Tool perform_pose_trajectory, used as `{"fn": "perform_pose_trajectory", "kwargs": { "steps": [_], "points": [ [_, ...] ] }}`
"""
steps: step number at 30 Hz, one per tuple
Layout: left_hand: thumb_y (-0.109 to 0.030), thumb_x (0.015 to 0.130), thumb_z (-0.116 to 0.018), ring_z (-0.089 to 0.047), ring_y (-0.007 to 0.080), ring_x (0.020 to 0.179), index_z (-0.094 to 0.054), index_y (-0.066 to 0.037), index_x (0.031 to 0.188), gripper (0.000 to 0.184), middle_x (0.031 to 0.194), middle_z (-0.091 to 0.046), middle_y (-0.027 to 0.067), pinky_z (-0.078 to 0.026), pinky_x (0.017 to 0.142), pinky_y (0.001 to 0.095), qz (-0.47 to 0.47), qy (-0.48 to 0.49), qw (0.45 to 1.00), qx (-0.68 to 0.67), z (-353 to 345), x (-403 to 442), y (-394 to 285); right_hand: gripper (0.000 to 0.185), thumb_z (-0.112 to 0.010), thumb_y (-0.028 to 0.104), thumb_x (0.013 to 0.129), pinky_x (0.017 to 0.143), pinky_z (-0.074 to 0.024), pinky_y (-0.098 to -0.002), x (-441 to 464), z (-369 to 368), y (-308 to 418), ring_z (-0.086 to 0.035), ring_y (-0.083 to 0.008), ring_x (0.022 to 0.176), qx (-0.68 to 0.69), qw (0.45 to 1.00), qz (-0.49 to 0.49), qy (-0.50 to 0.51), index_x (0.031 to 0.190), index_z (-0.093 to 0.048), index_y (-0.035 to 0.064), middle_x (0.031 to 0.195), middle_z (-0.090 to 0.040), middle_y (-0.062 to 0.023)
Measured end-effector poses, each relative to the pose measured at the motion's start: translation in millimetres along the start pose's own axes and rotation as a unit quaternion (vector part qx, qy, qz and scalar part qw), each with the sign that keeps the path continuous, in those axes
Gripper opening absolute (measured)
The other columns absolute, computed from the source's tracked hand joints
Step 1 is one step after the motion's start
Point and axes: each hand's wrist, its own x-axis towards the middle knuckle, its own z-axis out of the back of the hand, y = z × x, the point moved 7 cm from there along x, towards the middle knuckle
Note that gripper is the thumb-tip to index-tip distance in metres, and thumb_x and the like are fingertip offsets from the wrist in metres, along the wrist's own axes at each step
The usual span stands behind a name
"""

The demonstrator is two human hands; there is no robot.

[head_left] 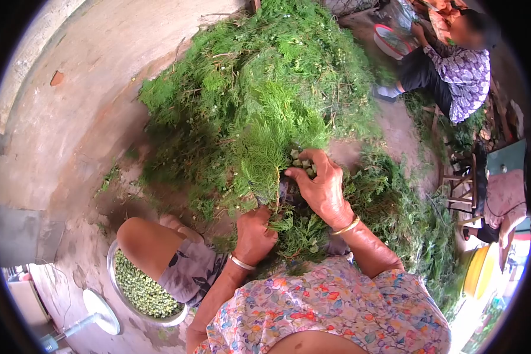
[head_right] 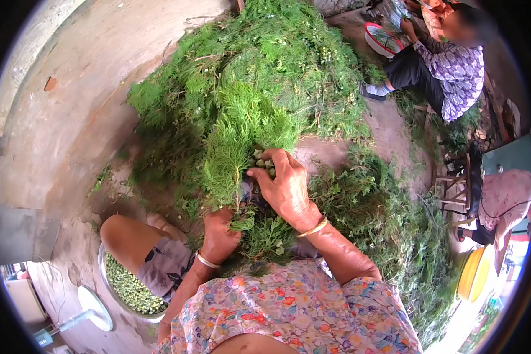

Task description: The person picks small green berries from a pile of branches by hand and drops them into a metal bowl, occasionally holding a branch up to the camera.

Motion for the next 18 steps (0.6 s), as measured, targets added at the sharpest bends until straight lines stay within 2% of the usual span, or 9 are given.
{"fn": "perform_pose_trajectory", "kwargs": {
  "steps": [4, 10, 11, 12, 14, 15, 16, 17, 18],
  "points": [
    [-0.006, 0.057, -0.056, -0.053, 0.0415, 0.064, -0.050, 0.002, 0.072, 0.018, 0.065, -0.052, 0.0216, -0.041, 0.058, 0.0480, -0.007, -0.007, 1.000, -0.008, 0, 1, 1, 0.031, -0.073, 0.008, 0.070, 0.062, -0.0483, -0.0405, 3, -7, -1, -0.060, -0.0355, 0.072, -0.028, 0.998, 0.059, 0.006, 0.094, -0.054, 0.0034, 0.082, -0.060, -0.0158],
    [-0.005, 0.057, -0.057, -0.053, 0.0415, 0.064, -0.053, 0.002, 0.075, 0.020, 0.066, -0.053, 0.0210, -0.041, 0.058, 0.0479, -0.011, -0.009, 1.000, -0.007, 6, -2, -1, 0.029, -0.070, 0.005, 0.070, 0.062, -0.0482, -0.0408, 2, -9, -5, -0.059, -0.0361, 0.072, 0.002, 0.997, 0.071, 0.043, 0.094, -0.054, 0.0031, 0.083, -0.060, -0.0158],
    [-0.006, 0.058, -0.058, -0.053, 0.0409, 0.064, -0.054, 0.002, 0.074, 0.019, 0.066, -0.053, 0.0201, -0.041, 0.057, 0.0476, -0.006, -0.012, 1.000, -0.008, 6, -2, 0, 0.023, -0.069, 0.005, 0.072, 0.059, -0.0476, -0.0378, 3, -8, -7, -0.060, -0.0296, 0.066, 0.031, 0.998, 0.053, 0.025, 0.090, -0.056, 0.0015, 0.077, -0.060, -0.0143],
    [-0.006, 0.059, -0.059, -0.054, 0.0403, 0.064, -0.055, 0.002, 0.074, 0.018, 0.066, -0.054, 0.0193, -0.041, 0.056, 0.0472, -0.003, -0.014, 1.000, -0.010, 7, -2, 1, 0.023, -0.069, 0.005, 0.072, 0.059, -0.0476, -0.0378, 6, -5, -6, -0.060, -0.0296, 0.066, 0.032, 0.998, 0.053, 0.026, 0.090, -0.056, 0.0015, 0.077, -0.060, -0.0143],
    [-0.006, 0.060, -0.059, -0.054, 0.0388, 0.062, -0.056, 0.000, 0.073, 0.014, 0.066, -0.054, 0.0181, -0.041, 0.055, 0.0463, -0.015, -0.014, 0.999, -0.024, 10, 1, -3, 0.017, -0.068, 0.008, 0.075, 0.053, -0.0459, -0.0317, 12, -6, -26, -0.057, -0.0188, 0.058, 0.096, 0.985, -0.116, 0.088, 0.083, -0.056, -0.0015, 0.069, -0.059, -0.0103],
    [-0.006, 0.062, -0.060, -0.054, 0.0373, 0.061, -0.057, -0.001, 0.071, 0.011, 0.066, -0.054, 0.0169, -0.041, 0.054, 0.0455, -0.027, -0.014, 0.999, -0.040, 11, 2, -7, 0.014, -0.065, 0.009, 0.080, 0.045, -0.0401, -0.0263, 12, -11, -33, -0.049, -0.0107, 0.051, 0.171, 0.969, -0.153, 0.092, 0.079, -0.057, -0.0029, 0.064, -0.056, -0.0064],
    [-0.006, 0.062, -0.060, -0.054, 0.0373, 0.061, -0.057, -0.001, 0.071, 0.011, 0.066, -0.054, 0.0169, -0.041, 0.054, 0.0455, -0.027, -0.014, 0.999, -0.039, 12, 2, -8, 0.014, -0.065, 0.009, 0.080, 0.045, -0.0401, -0.0263, 16, -11, -38, -0.049, -0.0107, 0.051, 0.172, 0.969, -0.153, 0.092, 0.079, -0.057, -0.0029, 0.064, -0.056, -0.0064],
    [-0.006, 0.064, -0.061, -0.055, 0.0356, 0.060, -0.058, -0.002, 0.071, 0.008, 0.066, -0.054, 0.0159, -0.042, 0.054, 0.0440, -0.019, -0.032, 0.997, -0.066, 15, 3, -8, 0.012, -0.063, 0.008, 0.081, 0.043, -0.0372, -0.0247, 15, -15, -52, -0.047, -0.0100, 0.049, 0.329, 0.909, -0.241, 0.089, 0.080, -0.058, -0.0028, 0.064, -0.056, -0.0062],
    [-0.005, 0.066, -0.062, -0.055, 0.0340, 0.059, -0.059, -0.004, 0.070, 0.005, 0.066, -0.055, 0.0150, -0.042, 0.053, 0.0425, -0.011, -0.051, 0.994, -0.094, 17, 3, -8, 0.011, -0.062, 0.007, 0.082, 0.041, -0.0343, -0.0230, 13, -20, -63, -0.045, -0.0092, 0.047, 0.473, 0.816, -0.321, 0.083, 0.081, -0.058, -0.0028, 0.065, -0.056, -0.0059]
  ]
}}
